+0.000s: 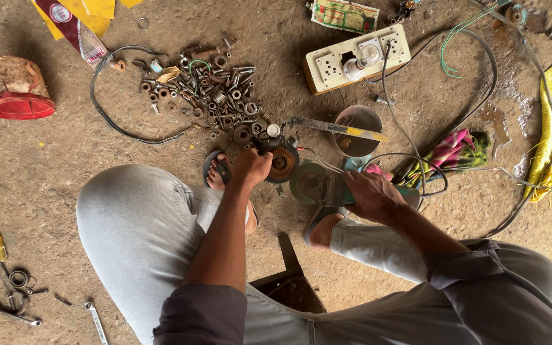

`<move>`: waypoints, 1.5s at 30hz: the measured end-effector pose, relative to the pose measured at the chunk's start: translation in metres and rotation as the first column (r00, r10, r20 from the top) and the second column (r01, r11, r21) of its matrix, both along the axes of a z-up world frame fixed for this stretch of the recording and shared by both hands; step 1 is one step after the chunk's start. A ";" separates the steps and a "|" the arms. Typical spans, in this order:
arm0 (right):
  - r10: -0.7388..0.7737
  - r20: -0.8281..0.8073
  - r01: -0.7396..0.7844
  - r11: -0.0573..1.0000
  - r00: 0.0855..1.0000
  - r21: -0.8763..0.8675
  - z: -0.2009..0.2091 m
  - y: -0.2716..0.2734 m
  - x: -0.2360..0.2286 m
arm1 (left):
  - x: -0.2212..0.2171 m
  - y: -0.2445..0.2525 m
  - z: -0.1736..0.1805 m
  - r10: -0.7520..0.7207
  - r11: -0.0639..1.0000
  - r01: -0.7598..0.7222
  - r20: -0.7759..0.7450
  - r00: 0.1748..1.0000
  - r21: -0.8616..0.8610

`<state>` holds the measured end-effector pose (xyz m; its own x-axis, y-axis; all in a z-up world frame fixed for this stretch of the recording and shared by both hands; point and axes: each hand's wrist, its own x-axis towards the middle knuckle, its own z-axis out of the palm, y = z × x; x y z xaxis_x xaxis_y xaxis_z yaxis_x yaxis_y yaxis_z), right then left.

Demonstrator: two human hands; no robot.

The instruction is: The person sits on the floor and uses a handheld angle grinder to smooth the edges of a cylindrical metal part. They rotate the part to grind different sides and then set it down to pick up another similar metal component to continue grinding.

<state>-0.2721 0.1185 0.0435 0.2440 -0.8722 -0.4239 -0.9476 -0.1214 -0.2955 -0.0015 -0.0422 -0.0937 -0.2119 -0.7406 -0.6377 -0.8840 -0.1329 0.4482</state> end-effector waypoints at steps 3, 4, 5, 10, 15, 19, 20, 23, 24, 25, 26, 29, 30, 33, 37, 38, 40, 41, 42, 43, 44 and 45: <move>-0.014 0.022 0.014 1.000 1.000 -0.014 0.001 -0.002 0.000 | 0.000 -0.001 0.001 0.018 0.999 -0.018 0.001 1.000 0.040; -0.020 0.031 0.021 1.000 0.999 -0.021 0.002 -0.003 0.000 | 0.000 -0.001 0.002 0.024 0.998 -0.024 0.001 1.000 0.058; -0.032 0.027 0.032 0.999 0.999 -0.009 0.002 -0.004 0.000 | 0.000 0.000 0.001 0.030 0.997 -0.030 0.001 1.000 0.077; -0.089 0.067 0.091 0.995 0.994 -0.033 0.005 -0.005 0.000 | 0.001 0.000 -0.002 0.005 1.000 -0.005 0.021 1.000 0.008; -0.076 0.083 0.083 0.992 0.994 -0.093 0.005 -0.007 -0.002 | 0.001 -0.001 0.001 -0.025 0.999 0.024 0.037 0.999 0.028; -0.077 0.038 0.080 0.994 0.996 -0.078 0.003 -0.009 -0.002 | 0.000 0.000 0.003 0.006 0.994 -0.009 0.029 1.000 0.107; -0.079 0.028 0.080 0.994 0.997 -0.071 0.003 -0.010 -0.003 | 0.000 -0.001 0.003 -0.003 0.990 -0.002 0.034 0.999 0.144; -0.091 -0.001 0.091 0.995 0.996 -0.036 0.005 -0.012 -0.002 | 0.002 0.000 -0.006 -0.002 0.997 0.001 0.011 1.000 0.076; -0.099 -0.012 0.099 0.995 0.995 -0.023 0.006 -0.013 -0.001 | 0.002 0.000 -0.011 -0.008 0.998 0.007 0.010 1.000 0.066; -0.109 -0.024 0.109 0.994 0.994 -0.009 0.007 -0.014 -0.002 | 0.003 0.001 -0.016 -0.015 0.998 0.014 0.009 1.000 0.056; -0.112 -0.028 0.111 0.994 0.993 -0.005 0.008 -0.015 -0.002 | 0.003 0.001 -0.023 -0.021 0.999 0.021 0.007 1.000 0.046; -0.113 -0.019 0.113 0.994 0.993 -0.008 0.009 -0.017 -0.003 | 0.006 0.002 -0.044 -0.011 1.000 0.011 0.005 1.000 0.000; -0.110 -0.002 0.110 0.994 0.994 -0.022 0.009 -0.017 -0.003 | 0.007 0.003 -0.050 -0.069 0.997 0.070 0.009 0.998 -0.026; -0.102 0.025 0.103 0.994 0.994 -0.041 0.008 -0.018 -0.005 | 0.008 0.004 -0.057 -0.147 0.986 0.148 0.010 0.989 -0.078; -0.106 0.038 0.108 0.994 0.994 -0.036 0.003 -0.020 -0.009 | 0.007 0.004 -0.043 -0.029 0.999 0.029 0.002 1.000 -0.017; -0.092 0.041 0.094 0.995 0.995 -0.046 0.002 -0.022 -0.011 | 0.007 0.003 -0.037 -0.009 1.000 0.009 0.008 1.000 0.011; -0.064 0.048 0.067 0.996 0.997 -0.062 0.001 -0.024 -0.015 | 0.006 0.004 -0.026 0.011 0.999 -0.012 0.012 1.000 0.041; -0.088 0.047 0.090 0.995 0.995 -0.045 0.002 -0.024 -0.017 | 0.005 0.003 -0.021 0.021 0.998 -0.022 0.014 1.000 0.054; -0.111 0.045 0.113 0.993 0.993 -0.029 0.003 -0.024 -0.020 | 0.005 0.003 -0.017 0.019 0.999 -0.019 0.010 1.000 0.050; -0.135 0.042 0.135 0.991 0.990 -0.012 0.005 -0.024 -0.022 | 0.004 0.002 -0.013 0.017 0.999 -0.017 0.005 1.000 0.045; -0.132 0.058 0.135 0.989 0.990 -0.056 0.007 -0.024 -0.022 | 0.004 0.003 -0.009 0.015 0.999 -0.015 -0.001 1.000 0.041; -0.129 0.073 0.136 0.985 0.989 -0.103 0.008 -0.025 -0.022 | 0.003 0.002 -0.006 0.007 1.000 -0.007 0.008 1.000 0.031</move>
